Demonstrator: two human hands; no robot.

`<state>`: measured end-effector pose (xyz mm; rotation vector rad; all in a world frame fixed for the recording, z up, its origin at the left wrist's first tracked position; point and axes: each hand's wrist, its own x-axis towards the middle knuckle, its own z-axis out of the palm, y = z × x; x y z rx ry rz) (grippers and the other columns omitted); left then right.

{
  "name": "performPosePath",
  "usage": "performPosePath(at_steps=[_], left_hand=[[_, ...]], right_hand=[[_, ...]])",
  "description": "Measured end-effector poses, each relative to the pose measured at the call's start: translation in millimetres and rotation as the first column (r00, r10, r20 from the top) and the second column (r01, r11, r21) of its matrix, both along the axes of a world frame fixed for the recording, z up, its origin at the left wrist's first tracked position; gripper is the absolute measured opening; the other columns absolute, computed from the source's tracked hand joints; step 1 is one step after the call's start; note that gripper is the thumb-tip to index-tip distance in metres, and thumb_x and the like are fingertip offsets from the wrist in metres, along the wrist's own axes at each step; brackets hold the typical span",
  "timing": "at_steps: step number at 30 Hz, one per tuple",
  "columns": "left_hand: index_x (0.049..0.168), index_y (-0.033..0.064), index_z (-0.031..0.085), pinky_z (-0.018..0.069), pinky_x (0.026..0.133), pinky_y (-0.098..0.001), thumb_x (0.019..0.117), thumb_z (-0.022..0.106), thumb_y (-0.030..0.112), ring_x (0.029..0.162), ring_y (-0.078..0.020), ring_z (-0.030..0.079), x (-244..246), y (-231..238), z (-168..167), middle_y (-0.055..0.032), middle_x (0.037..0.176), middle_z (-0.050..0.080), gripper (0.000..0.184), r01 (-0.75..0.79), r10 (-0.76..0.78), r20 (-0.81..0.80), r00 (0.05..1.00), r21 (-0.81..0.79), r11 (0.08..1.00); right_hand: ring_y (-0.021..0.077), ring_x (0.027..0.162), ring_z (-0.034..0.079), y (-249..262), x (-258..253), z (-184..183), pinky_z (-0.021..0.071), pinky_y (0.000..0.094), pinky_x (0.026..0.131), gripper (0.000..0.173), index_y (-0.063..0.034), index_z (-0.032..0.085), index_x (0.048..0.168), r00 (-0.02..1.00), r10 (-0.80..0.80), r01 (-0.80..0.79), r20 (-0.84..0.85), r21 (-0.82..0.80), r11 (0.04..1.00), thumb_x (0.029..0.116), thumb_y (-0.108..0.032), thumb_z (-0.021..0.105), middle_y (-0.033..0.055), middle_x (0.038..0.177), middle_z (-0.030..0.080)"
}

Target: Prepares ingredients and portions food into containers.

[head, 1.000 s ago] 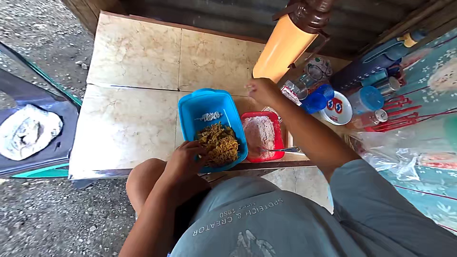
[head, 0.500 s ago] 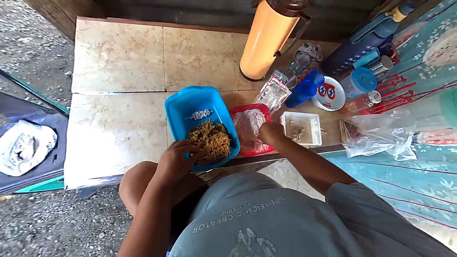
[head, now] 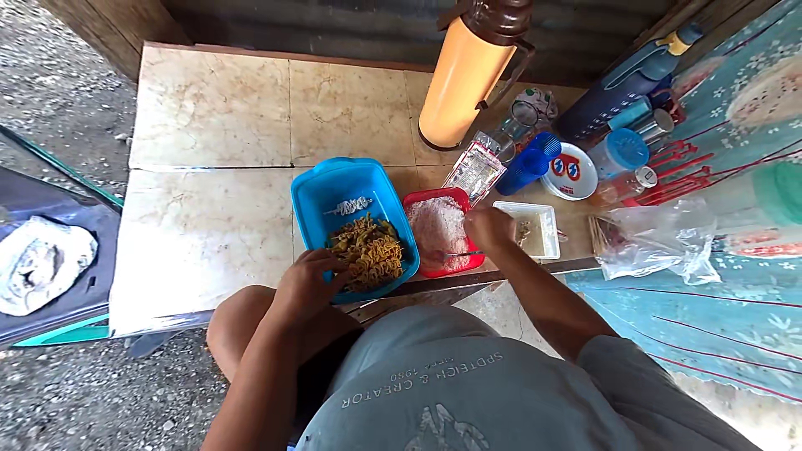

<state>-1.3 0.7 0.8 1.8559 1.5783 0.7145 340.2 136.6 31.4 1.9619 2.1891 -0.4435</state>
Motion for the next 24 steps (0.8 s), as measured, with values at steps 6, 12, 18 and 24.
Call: performPosePath(at_steps=[6, 12, 18, 24], left_hand=[[0.093, 0.0038, 0.077, 0.0525, 0.087, -0.0576, 0.0931, 0.070, 0.015, 0.104, -0.0335, 0.066, 0, 1, 0, -0.0126, 0.103, 0.072, 0.013, 0.012, -0.012, -0.003, 1.000, -0.011, 1.000], [0.095, 0.0032, 0.077, 0.0524, 0.088, -0.0579, 0.0942, 0.069, 0.017, 0.105, -0.0341, 0.066, 0, 0, -3, -0.0137, 0.105, 0.072, 0.016, 0.011, -0.012, -0.021, 1.000, -0.034, 0.999], [0.096, 0.0032, 0.077, 0.0521, 0.089, -0.0566, 0.0946, 0.069, 0.017, 0.105, -0.0336, 0.066, 1, 0, -1, -0.0134, 0.105, 0.072, 0.017, 0.002, -0.006, -0.046, 0.999, -0.073, 0.997], [0.095, 0.0036, 0.078, 0.0523, 0.088, -0.0574, 0.0938, 0.070, 0.015, 0.104, -0.0339, 0.066, 4, 1, 0, -0.0136, 0.102, 0.071, 0.014, -0.007, 0.004, -0.036, 0.999, -0.071, 0.997]], right_hand=[[0.0375, 0.110, 0.067, 28, 34, 22, 0.0503, 0.0651, 0.093, 0.021, -0.0038, 0.078, 0.107, 0.927, -0.017, 0.056, -0.374, 0.095, 0.994, 0.1014, -0.019, 0.064, 0.0176, 0.116, 0.072], [0.0394, 0.113, 0.066, 49, 60, -33, 0.0470, 0.0616, 0.102, 0.021, 0.0036, 0.075, 0.108, 0.831, -0.232, 0.236, -0.505, -0.056, 0.970, 0.1003, -0.013, 0.066, 0.0252, 0.113, 0.072], [0.0367, 0.110, 0.068, 51, 58, -41, 0.0487, 0.0600, 0.100, 0.020, 0.0014, 0.076, 0.107, 0.820, -0.225, 0.229, -0.527, -0.057, 0.972, 0.1006, -0.014, 0.065, 0.0219, 0.109, 0.073], [0.0364, 0.116, 0.066, 48, 52, -38, 0.0474, 0.0600, 0.103, 0.019, 0.0010, 0.075, 0.109, 0.857, -0.159, 0.169, -0.490, -0.024, 0.985, 0.1012, -0.012, 0.064, 0.0212, 0.117, 0.071]])
